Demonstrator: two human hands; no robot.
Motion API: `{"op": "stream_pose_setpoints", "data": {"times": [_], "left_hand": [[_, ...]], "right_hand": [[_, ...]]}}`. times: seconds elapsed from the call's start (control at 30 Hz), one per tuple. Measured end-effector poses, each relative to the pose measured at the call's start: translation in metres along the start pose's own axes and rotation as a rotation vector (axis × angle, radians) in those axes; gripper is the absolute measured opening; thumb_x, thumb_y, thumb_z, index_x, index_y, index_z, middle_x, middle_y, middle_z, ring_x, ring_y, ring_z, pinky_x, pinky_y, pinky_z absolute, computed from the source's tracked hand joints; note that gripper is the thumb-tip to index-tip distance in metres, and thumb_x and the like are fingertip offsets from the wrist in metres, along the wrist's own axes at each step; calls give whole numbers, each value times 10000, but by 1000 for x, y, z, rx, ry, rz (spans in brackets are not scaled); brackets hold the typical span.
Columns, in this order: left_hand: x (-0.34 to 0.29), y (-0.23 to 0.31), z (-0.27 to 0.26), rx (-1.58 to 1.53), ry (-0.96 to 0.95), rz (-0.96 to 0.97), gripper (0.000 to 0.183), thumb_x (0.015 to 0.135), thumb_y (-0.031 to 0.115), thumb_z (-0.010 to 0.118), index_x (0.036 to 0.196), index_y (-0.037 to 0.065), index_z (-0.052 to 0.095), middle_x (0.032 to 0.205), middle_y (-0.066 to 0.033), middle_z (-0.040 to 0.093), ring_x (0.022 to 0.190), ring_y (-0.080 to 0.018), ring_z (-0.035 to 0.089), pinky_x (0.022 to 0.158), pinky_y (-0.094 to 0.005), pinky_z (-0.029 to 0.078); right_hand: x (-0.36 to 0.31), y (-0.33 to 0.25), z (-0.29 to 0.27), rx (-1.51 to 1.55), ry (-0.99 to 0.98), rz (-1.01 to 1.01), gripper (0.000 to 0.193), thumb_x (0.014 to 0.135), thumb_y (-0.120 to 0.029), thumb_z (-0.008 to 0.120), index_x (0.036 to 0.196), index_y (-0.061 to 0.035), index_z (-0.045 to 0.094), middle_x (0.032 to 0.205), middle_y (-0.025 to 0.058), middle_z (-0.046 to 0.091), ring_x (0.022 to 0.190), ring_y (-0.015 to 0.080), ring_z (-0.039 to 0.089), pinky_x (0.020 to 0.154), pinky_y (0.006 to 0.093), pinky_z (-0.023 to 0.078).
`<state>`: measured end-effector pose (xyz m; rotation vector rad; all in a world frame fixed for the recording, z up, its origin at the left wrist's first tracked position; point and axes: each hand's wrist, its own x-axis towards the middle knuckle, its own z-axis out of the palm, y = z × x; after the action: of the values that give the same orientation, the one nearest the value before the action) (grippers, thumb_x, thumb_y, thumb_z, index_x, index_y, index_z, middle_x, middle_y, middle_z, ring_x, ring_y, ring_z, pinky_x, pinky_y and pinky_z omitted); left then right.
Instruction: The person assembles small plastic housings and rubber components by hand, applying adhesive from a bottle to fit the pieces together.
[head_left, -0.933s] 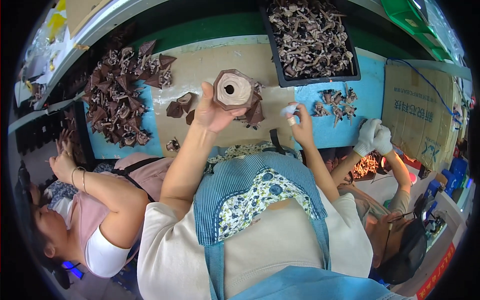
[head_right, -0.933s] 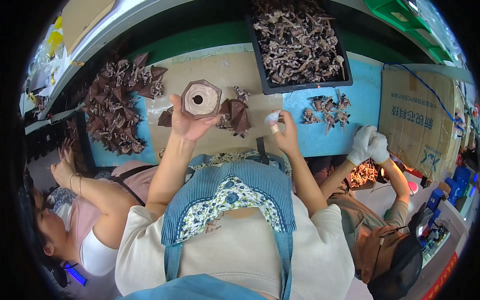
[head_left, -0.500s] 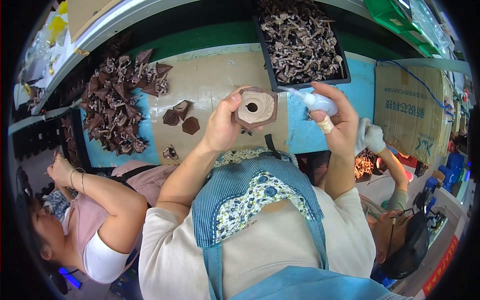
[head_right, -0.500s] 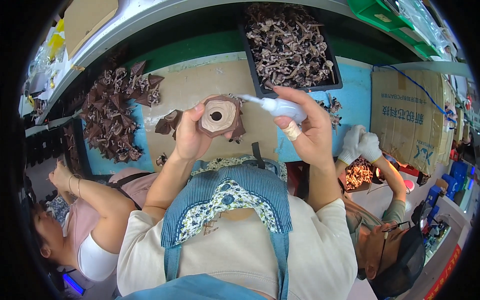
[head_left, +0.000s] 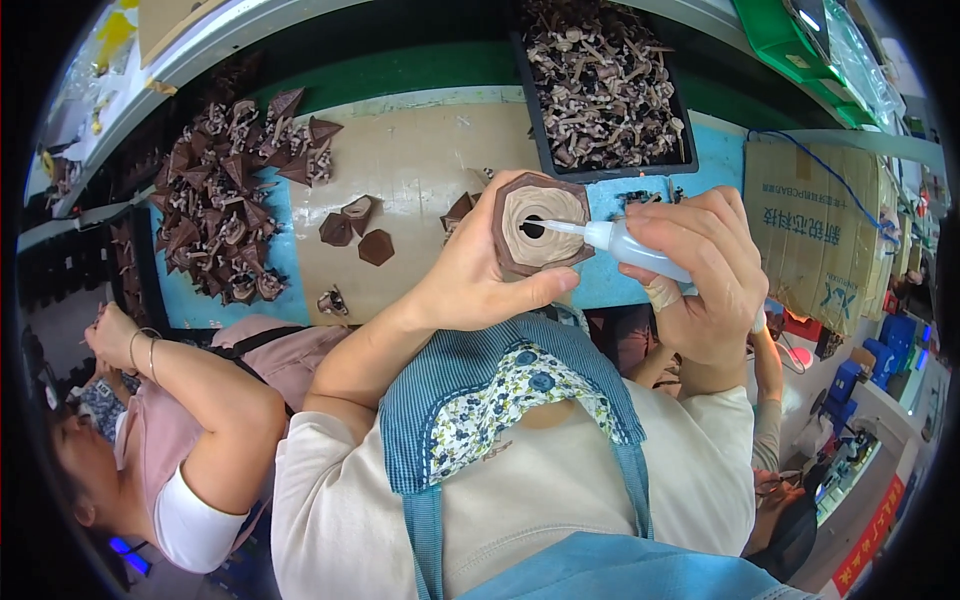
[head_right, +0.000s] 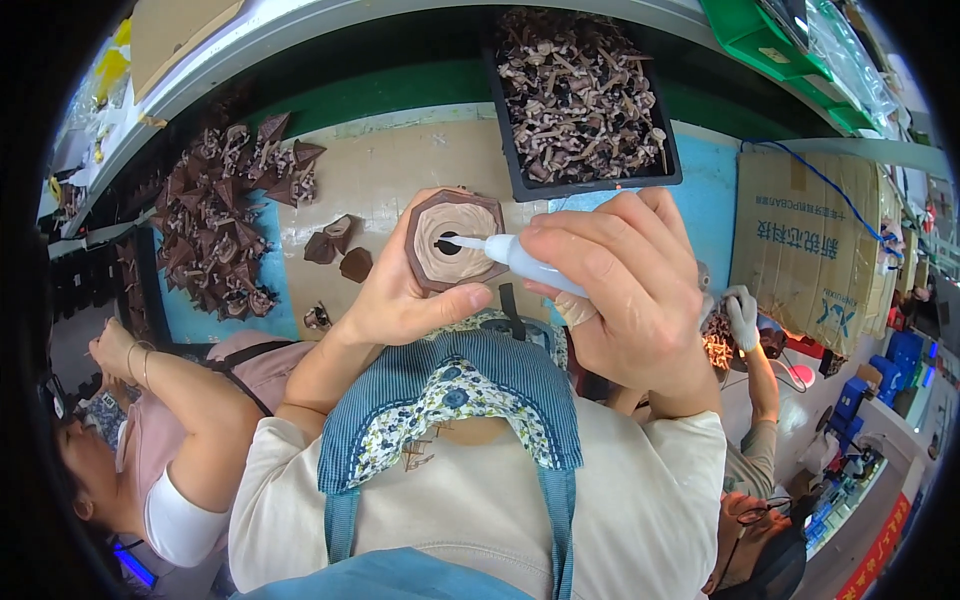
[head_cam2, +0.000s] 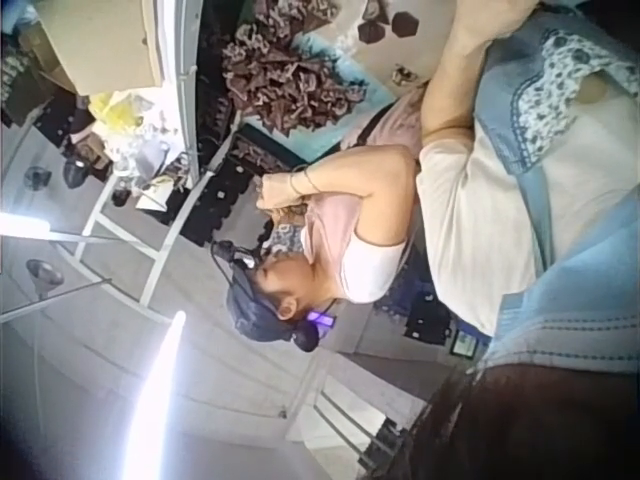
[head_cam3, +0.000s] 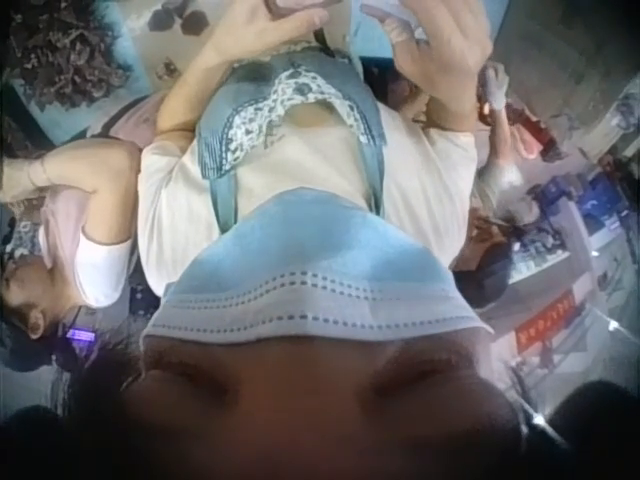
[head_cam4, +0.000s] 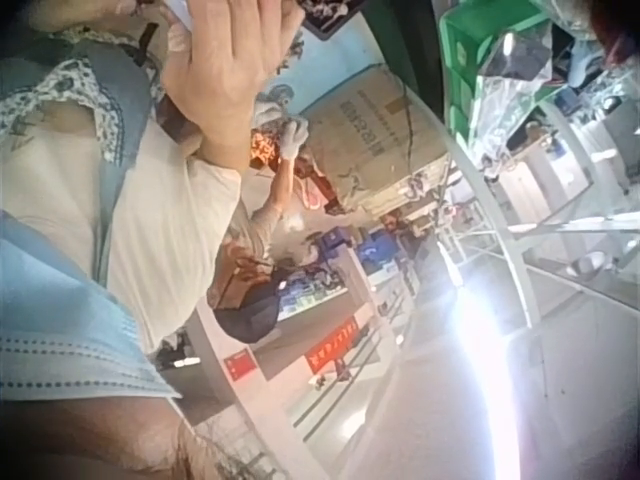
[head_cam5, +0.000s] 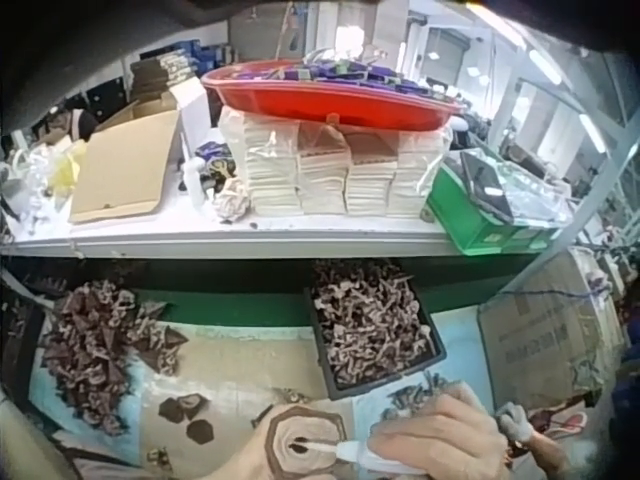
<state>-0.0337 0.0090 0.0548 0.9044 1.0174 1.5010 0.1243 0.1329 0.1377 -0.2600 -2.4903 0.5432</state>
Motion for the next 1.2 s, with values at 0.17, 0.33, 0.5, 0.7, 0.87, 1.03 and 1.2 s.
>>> {"op": "stream_pose_setpoints", "data": {"times": [0.17, 0.33, 0.5, 0.7, 0.87, 1.03, 1.2], "left_hand": [[0, 0, 1, 20, -13, 24, 655, 735, 103, 734, 1248, -11, 343, 1141, -107, 502, 1065, -161, 501, 927, -320, 414], [0, 1, 1, 56, -23, 18, 648, 733, 101, 733, 1242, -12, 347, 1146, -114, 502, 1067, -163, 504, 924, -320, 417], [0, 2, 1, 92, 4, 15, 645, 713, 117, 755, 1219, -9, 375, 1112, -110, 525, 1050, -161, 518, 911, -316, 427], [0, 15, -6, 429, 154, -95, 626, 663, 150, 785, 1157, -2, 432, 1022, -153, 575, 978, -207, 581, 857, -327, 462], [8, 16, -25, 964, 132, 205, 722, 654, 173, 757, 1245, -21, 390, 1109, -210, 503, 987, -354, 520, 863, -398, 412], [19, 2, -36, 964, 195, 322, 653, 723, 84, 692, 1278, -33, 368, 1154, -212, 466, 1032, -355, 493, 902, -398, 404], [33, -15, -42, 865, 335, 454, 596, 666, 16, 756, 1151, 0, 409, 1203, -192, 471, 1062, -294, 535, 890, -357, 448]], "right_hand": [[2, 0, 2, -47, 45, -57, 292, 573, -83, 711, 853, -29, 649, 817, 77, 666, 631, 206, 562, 560, 311, 341], [3, -5, 0, -79, 39, -39, 274, 567, -84, 703, 831, -32, 655, 817, 72, 667, 625, 199, 558, 569, 310, 339], [-1, 0, 3, 9, 31, 7, 258, 613, -45, 722, 853, -28, 627, 788, 84, 659, 633, 222, 570, 595, 327, 368], [-54, 32, 34, 778, 246, 558, 298, 751, -2, 668, 1024, 3, 548, 949, 109, 609, 837, 189, 609, 781, 328, 473], [-136, 87, 132, 855, 169, 785, 300, 795, 2, 613, 1089, -12, 557, 978, 58, 593, 954, 184, 594, 842, 299, 458], [-204, 96, 217, 570, 7, 886, 322, 711, 87, 542, 1009, -23, 600, 1019, 104, 619, 980, 252, 588, 861, 323, 448], [-207, 102, 215, 416, 4, 685, 368, 641, 115, 497, 970, -18, 596, 956, 143, 615, 920, 338, 566, 819, 363, 458]]}}
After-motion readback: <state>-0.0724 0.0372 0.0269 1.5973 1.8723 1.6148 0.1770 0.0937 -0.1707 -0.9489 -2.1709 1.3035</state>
